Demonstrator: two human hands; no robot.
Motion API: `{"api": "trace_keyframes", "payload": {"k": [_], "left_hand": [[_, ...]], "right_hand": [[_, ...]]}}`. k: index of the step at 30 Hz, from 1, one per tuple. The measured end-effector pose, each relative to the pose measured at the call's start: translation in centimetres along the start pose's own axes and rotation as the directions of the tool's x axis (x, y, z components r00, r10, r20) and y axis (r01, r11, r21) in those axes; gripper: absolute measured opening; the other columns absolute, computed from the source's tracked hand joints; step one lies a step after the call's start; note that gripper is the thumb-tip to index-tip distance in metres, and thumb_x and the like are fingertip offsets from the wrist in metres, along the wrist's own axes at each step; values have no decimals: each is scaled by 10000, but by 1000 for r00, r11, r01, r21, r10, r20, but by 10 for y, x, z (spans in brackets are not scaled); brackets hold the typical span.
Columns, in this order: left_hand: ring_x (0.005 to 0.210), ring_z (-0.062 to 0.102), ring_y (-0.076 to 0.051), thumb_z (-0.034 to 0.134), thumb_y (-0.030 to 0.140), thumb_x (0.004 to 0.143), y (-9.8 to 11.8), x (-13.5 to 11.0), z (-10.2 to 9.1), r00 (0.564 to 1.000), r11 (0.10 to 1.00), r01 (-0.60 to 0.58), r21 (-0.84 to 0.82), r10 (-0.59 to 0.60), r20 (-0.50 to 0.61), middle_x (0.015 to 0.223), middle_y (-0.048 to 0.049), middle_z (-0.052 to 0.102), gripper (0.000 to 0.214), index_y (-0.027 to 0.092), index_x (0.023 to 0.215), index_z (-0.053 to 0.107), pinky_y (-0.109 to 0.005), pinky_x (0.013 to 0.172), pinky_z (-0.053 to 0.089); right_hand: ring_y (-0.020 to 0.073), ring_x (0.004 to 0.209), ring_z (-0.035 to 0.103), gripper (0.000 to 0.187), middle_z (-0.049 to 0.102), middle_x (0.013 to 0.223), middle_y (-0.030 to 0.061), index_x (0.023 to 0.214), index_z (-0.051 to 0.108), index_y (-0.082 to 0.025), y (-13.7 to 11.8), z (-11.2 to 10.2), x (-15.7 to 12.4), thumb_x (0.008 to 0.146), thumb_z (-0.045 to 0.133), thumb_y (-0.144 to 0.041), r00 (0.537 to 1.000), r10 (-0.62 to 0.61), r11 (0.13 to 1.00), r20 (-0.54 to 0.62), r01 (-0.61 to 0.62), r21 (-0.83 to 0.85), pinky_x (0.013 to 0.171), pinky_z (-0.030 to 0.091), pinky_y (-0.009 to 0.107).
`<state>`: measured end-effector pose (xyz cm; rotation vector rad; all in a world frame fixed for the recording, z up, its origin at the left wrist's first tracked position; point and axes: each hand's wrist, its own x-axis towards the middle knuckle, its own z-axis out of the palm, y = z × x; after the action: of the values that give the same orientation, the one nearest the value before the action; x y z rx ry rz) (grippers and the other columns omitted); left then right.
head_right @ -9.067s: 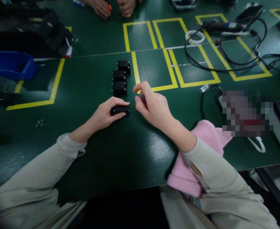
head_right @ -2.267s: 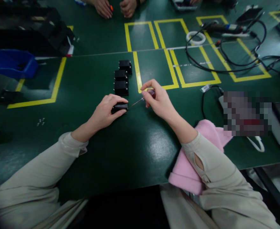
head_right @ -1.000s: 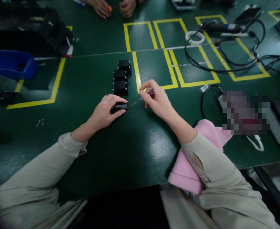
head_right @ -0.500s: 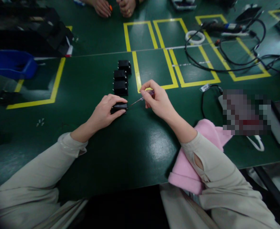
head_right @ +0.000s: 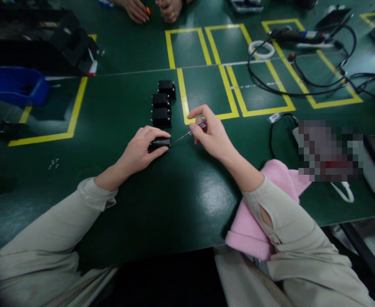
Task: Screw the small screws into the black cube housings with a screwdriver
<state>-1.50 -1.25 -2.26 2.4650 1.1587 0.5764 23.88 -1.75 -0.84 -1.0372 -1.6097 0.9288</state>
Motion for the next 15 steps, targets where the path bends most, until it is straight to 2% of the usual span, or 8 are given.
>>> {"api": "trace_keyframes", "payload": {"k": [5, 11, 15], "left_hand": [[1163, 559, -271, 582, 322, 965, 0, 0, 0, 1000, 1000, 11, -4, -11, 2, 1240, -74, 630, 307, 255, 1263, 602, -438, 998, 443], [1161, 558, -276, 581, 330, 967, 1, 0, 0, 1000, 1000, 5, -4, -5, -1, 1232, -80, 626, 305, 248, 1261, 605, -439, 992, 444], [1157, 557, -276, 581, 328, 969, 0, 0, 1, 1000, 1000, 0, -2, 0, -4, 1231, -84, 625, 307, 237, 1260, 605, -432, 984, 443]], "right_hand": [[117, 462, 548, 167, 520, 546, -89, 955, 543, -263, 0, 0, 0, 951, 613, -415, 1000, -2, 1000, 1, 2, -14, 511, 422, 295], [114, 481, 566, 194, 538, 602, -85, 991, 549, -260, 0, 1, 0, 916, 660, -401, 1000, -17, 1000, -13, 17, -15, 526, 435, 298], [121, 447, 535, 219, 492, 526, -90, 932, 540, -263, -1, 1, 0, 947, 626, -464, 1000, 2, 1000, 4, -3, 14, 491, 408, 298]]}}
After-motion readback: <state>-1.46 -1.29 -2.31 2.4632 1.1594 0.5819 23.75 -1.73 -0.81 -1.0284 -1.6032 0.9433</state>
